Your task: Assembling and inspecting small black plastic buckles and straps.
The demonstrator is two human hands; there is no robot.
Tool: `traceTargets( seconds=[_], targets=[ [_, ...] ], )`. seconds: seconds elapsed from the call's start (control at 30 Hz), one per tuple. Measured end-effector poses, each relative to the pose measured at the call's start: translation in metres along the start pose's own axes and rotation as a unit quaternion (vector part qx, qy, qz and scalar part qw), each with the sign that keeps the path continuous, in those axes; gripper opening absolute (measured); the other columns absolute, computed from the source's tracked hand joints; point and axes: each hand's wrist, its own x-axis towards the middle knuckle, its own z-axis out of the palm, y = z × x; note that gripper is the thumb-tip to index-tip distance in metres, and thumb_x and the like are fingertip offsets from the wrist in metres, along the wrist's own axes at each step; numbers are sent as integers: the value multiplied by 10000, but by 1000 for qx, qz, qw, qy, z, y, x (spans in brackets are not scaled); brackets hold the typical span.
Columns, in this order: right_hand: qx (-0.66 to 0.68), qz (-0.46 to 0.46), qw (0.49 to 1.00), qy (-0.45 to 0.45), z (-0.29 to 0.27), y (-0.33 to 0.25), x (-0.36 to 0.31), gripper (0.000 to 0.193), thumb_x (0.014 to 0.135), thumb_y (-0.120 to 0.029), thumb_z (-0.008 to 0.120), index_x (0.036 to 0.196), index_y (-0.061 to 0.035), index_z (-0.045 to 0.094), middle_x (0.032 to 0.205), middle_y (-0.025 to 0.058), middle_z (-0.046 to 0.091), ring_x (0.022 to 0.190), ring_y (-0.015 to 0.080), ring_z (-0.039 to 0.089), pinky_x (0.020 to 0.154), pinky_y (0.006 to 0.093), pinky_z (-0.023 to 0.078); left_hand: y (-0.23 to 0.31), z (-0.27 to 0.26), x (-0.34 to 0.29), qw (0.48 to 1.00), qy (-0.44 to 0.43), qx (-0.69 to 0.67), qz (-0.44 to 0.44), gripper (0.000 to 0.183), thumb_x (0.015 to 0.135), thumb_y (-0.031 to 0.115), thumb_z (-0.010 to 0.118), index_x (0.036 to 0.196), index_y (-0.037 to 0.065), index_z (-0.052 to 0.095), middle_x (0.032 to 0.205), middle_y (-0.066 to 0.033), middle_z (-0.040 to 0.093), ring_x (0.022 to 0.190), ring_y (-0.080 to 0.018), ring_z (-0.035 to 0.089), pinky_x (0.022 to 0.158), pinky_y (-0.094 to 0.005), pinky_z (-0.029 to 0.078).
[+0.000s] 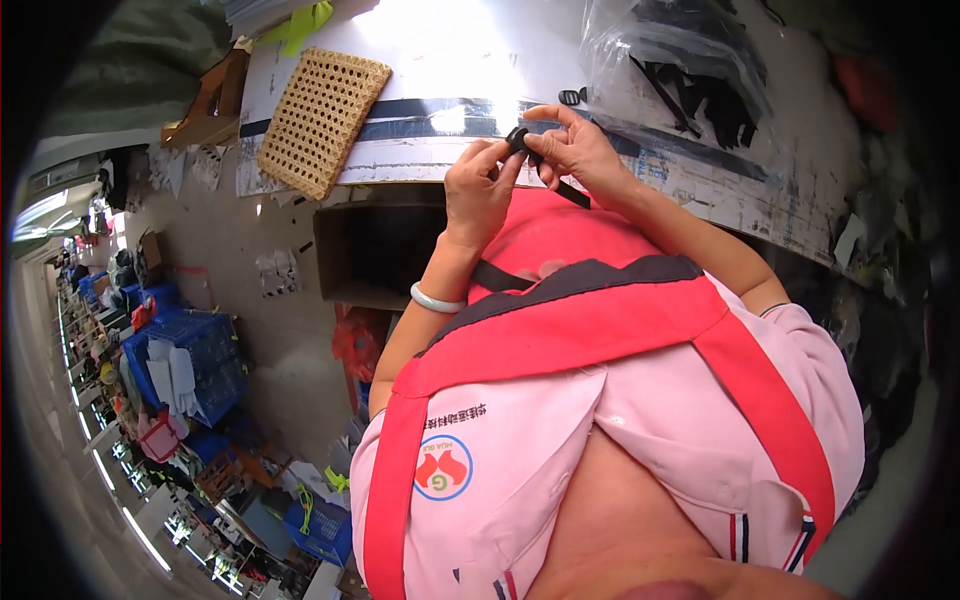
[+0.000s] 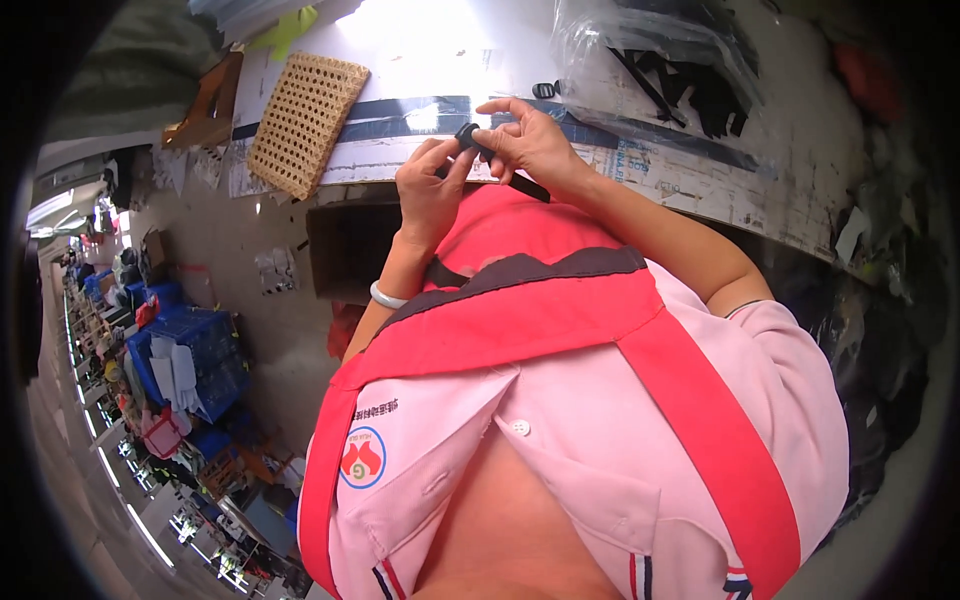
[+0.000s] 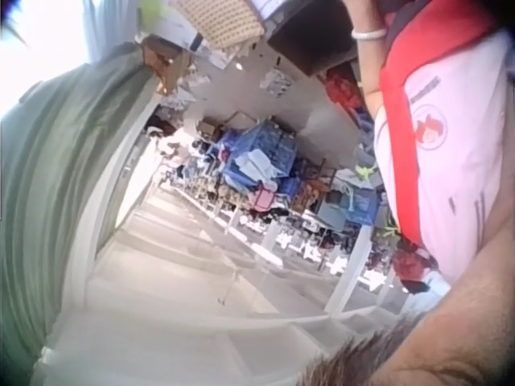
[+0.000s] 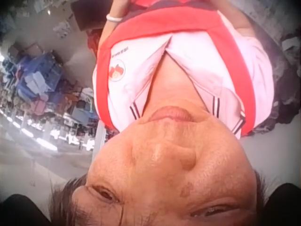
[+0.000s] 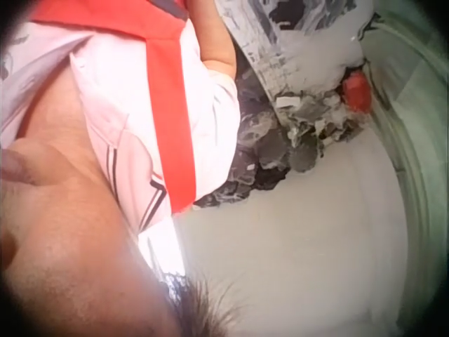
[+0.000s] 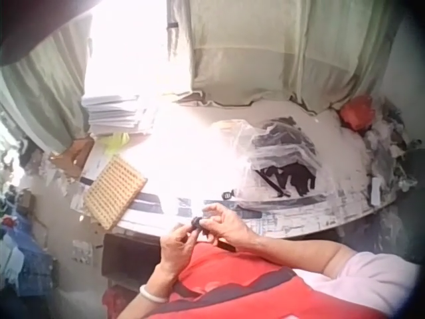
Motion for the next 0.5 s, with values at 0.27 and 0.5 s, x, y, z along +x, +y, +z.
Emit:
traceTargets(
  seconds=[0.27, 0.5],
  targets=[
    [-4, 25, 999, -27, 5, 1, 16, 281, 904, -240, 647, 1058, -8, 613, 776, 47, 616, 636, 87, 596, 574, 221, 508, -14, -17, 1, 794, -43, -498, -345, 198, 909, 145, 617, 970, -40, 652, 810, -102, 652, 565, -113, 568, 442, -233, 429],
    [-87, -194, 977, 24, 29, -13, -1, 154, 935, -126, 588, 1015, -6, 644, 745, 12, 608, 626, 64, 573, 566, 204, 492, -19, -14, 8, 830, -35, -472, -296, 233, 933, 154, 594, 1007, -62, 641, 814, -127, 675, 616, -144, 643, 391, -201, 398]
  ],
)
